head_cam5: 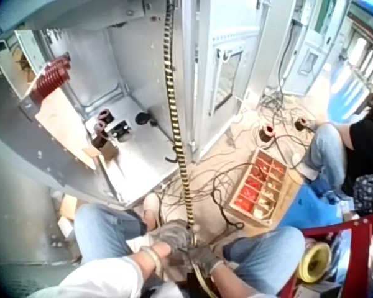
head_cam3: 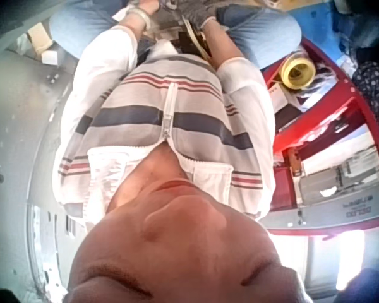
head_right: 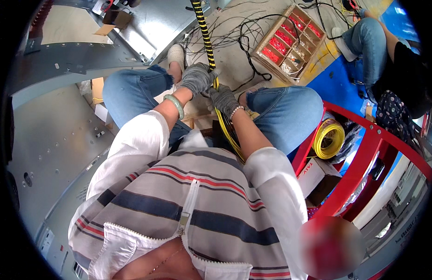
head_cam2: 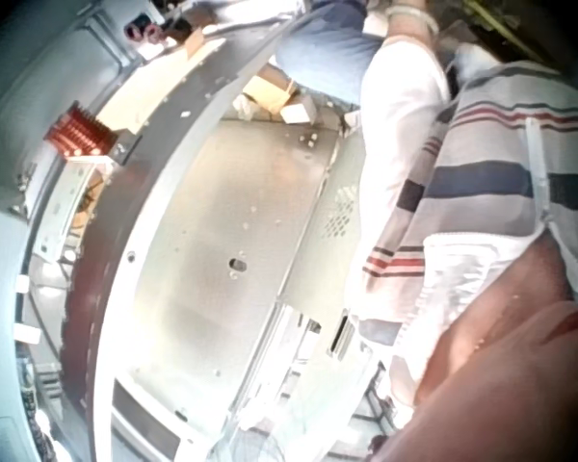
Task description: The person sits on the floor and organizes a bundle of yellow and black cables by hand, separating and aligning them. Another person works nearby on similar tasks.
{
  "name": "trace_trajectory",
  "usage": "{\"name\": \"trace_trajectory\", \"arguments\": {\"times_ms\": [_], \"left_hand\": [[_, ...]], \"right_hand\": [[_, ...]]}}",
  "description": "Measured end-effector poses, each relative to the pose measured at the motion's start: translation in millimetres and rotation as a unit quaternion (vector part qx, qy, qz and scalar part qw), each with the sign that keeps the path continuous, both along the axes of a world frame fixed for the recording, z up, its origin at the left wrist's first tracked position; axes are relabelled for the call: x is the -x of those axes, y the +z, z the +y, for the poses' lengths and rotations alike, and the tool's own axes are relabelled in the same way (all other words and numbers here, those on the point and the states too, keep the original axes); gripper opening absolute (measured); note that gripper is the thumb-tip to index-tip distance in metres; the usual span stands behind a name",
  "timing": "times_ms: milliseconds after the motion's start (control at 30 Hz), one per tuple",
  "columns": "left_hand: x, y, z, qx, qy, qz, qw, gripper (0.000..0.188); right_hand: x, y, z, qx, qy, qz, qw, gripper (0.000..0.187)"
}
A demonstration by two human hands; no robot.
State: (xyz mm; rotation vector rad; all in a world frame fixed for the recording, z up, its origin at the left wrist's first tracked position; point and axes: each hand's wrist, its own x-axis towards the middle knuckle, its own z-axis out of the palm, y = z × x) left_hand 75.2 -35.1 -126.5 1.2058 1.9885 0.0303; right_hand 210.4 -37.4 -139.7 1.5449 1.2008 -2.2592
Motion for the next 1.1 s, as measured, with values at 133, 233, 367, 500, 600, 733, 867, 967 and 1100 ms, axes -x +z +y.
{"name": "trace_trajectory", "arguments": {"times_ms": [133, 233, 367, 500, 600, 733, 867, 967, 1100], "left_hand": [[2.2, 10.3, -6.9, -0.017, -0.023, 0.014, 0.999, 0.059], [4.7, 4.0, -8.4, 0.003, 0.002, -0.012, 1.0, 0.061], [1.1, 3.3, -16.0, -0.031, 0.077, -0.145, 0.986, 0.048], [4.1, -25.3, -37.6, -0.093, 0.182, -0.315, 0.927, 0.03], [1.3, -13.8, -36.6, -0.073, 0.191, -0.33, 0.922, 0.025], [0.1, -19.1, -33.9, -0.061, 0.182, -0.336, 0.922, 0.023], [0.8, -15.8, -35.6, -0.08, 0.153, -0.321, 0.931, 0.022], [0.0, -14.3, -36.4, -0.078, 0.157, -0.324, 0.93, 0.022], [-3.6, -17.7, -35.1, -0.085, 0.215, -0.356, 0.905, 0.026]], "right_hand": [[5.5, 7.0, -11.9, -0.179, 0.015, -0.082, 0.98, 0.022], [5.7, 10.1, -18.9, -0.514, 0.1, -0.132, 0.841, 0.026], [-5.6, -12.5, -6.2, -0.49, 0.11, -0.085, 0.86, 0.026], [-10.3, -2.1, 4.8, -0.132, -0.051, 0.028, 0.99, 0.023], [-11.8, 6.6, 7.2, -0.045, -0.098, 0.073, 0.991, 0.021], [-31.1, -24.5, 19.0, -0.168, 0.035, 0.092, 0.981, 0.023], [-30.1, -6.9, 21.6, -0.161, 0.059, 0.031, 0.985, 0.023], [-24.9, 10.2, 22.0, -0.011, -0.058, 0.036, 0.998, 0.022], [-23.3, 9.7, 22.7, 0.045, -0.116, 0.06, 0.99, 0.023]]}}
